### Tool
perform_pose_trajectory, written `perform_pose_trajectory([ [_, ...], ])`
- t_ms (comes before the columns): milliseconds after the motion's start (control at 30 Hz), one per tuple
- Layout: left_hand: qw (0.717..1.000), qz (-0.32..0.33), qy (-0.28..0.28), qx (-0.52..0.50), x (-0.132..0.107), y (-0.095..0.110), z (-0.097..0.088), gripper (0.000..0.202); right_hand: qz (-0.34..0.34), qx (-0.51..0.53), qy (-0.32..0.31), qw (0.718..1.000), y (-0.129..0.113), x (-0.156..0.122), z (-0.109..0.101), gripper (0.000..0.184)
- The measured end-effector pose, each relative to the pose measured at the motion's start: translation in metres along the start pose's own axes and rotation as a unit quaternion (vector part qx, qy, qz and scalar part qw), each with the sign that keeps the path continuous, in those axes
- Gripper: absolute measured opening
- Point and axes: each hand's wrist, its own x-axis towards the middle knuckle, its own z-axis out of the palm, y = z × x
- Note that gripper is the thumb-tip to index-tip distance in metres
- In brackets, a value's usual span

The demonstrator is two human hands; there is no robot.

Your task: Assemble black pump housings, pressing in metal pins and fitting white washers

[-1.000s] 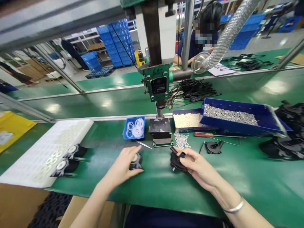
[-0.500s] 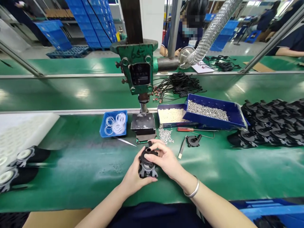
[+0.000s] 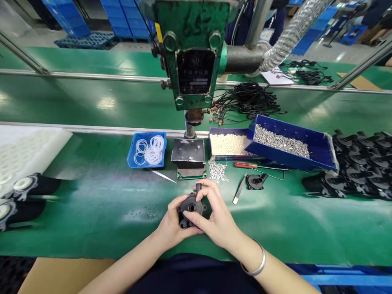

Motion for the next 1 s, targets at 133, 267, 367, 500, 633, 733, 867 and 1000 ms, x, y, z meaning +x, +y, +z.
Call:
perform_pose_trajectory([
  [133, 1.0, 0.008, 0.0, -0.002, 0.001, 0.0, 0.0, 0.1, 0.014, 0.007, -0.006, 1.0, 0.004, 0.001, 0.002, 0.025],
  [267, 1.0, 0.021, 0.001, -0.019, 0.007, 0.002, -0.001, 0.097, 0.011, -0.018, -0.007, 1.0, 0.015, -0.001, 0.009, 0.025],
  [367, 0.998, 0.033, -0.033, -0.038, 0.012, 0.002, -0.004, 0.075, 0.012, -0.019, -0.001, 1.0, 0.022, -0.004, 0.013, 0.025],
  [500, 0.996, 0.034, -0.082, -0.024, 0.015, -0.002, -0.012, 0.072, 0.012, -0.033, -0.016, 0.999, 0.026, -0.005, 0.011, 0.025],
  [633, 0.992, 0.048, -0.117, -0.007, 0.017, -0.007, -0.019, 0.07, 0.0, -0.04, -0.019, 0.999, 0.027, -0.004, 0.011, 0.024],
  [733, 0.991, 0.064, -0.116, -0.002, 0.019, -0.009, -0.02, 0.067, -0.01, -0.045, -0.001, 0.999, 0.029, -0.004, 0.014, 0.023],
  [867, 0.993, 0.043, -0.112, -0.004, 0.018, -0.01, -0.017, 0.065, -0.012, -0.046, 0.012, 0.999, 0.032, -0.008, 0.018, 0.024],
  [1000, 0.995, 0.021, -0.096, 0.021, 0.017, -0.003, -0.018, 0.068, -0.031, -0.077, -0.029, 0.996, 0.019, -0.006, 0.002, 0.028],
])
